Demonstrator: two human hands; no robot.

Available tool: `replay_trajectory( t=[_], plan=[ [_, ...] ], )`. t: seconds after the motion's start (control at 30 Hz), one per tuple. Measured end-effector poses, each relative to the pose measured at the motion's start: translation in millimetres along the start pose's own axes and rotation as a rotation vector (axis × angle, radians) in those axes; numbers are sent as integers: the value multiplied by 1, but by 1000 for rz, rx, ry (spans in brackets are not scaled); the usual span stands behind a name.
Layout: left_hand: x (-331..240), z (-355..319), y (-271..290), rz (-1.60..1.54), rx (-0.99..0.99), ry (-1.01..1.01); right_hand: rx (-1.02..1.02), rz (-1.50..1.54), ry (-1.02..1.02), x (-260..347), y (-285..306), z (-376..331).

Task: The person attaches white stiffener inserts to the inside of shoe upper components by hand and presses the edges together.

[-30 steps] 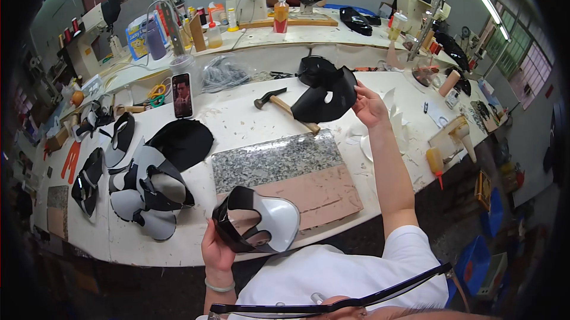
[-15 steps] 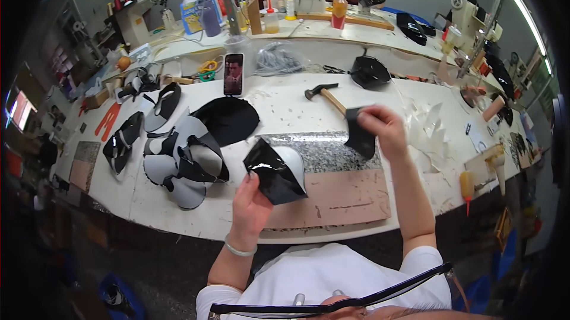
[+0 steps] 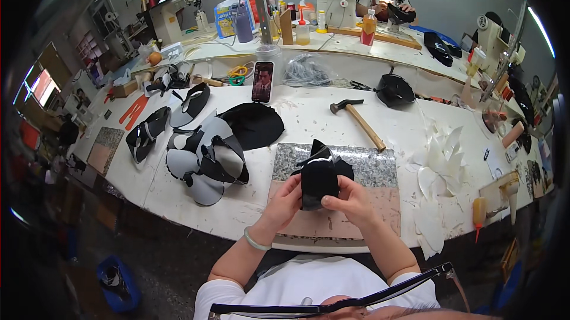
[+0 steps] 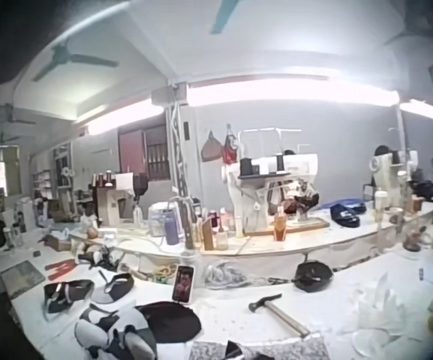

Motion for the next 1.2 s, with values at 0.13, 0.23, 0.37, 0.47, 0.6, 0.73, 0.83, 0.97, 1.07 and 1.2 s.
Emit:
replay_trajectory(
  t=[0.13,0.23,0.37,0.47,0.6,0.73,0.83,0.97,1.07,1.2],
  plan=[
    [3,6,7,-17,35,47,67,-75,59,-2,4,-6],
    [4,7,7,-41,96,7,84,-87,137,-1,4,-7],
    [5,4,1,89,48,-58,69,-165,158,3,2,-9],
    [4,5,1,-23,52,-27,48,-323,183,0,8,-8],
    [-3,5,-7,-149,154,118,4,-515,267,5,10,-10],
    [-2,2,-7,-104,165,200,73,-539,207,7,17,-17],
    [-2,2,-7,-67,133,198,26,-580,230,9,13,-18],
    [-4,9,-7,-177,45,86,-92,-536,396,15,15,-15],
    [-8,10,-19,-237,2,58,-161,-369,373,20,21,-21],
    [-6,11,-33,-199,33,79,-179,-64,224,25,21,-30]
  ],
)
Point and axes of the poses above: each hand's wrist, its own z-axis towards the middle knuckle, its own y-axis out of the back of the hand, x = y × z, the point moved 3 cm from there along z, towards the middle knuckle, and after that the axes turned 3 degrees about z, right-handed, at the moved point
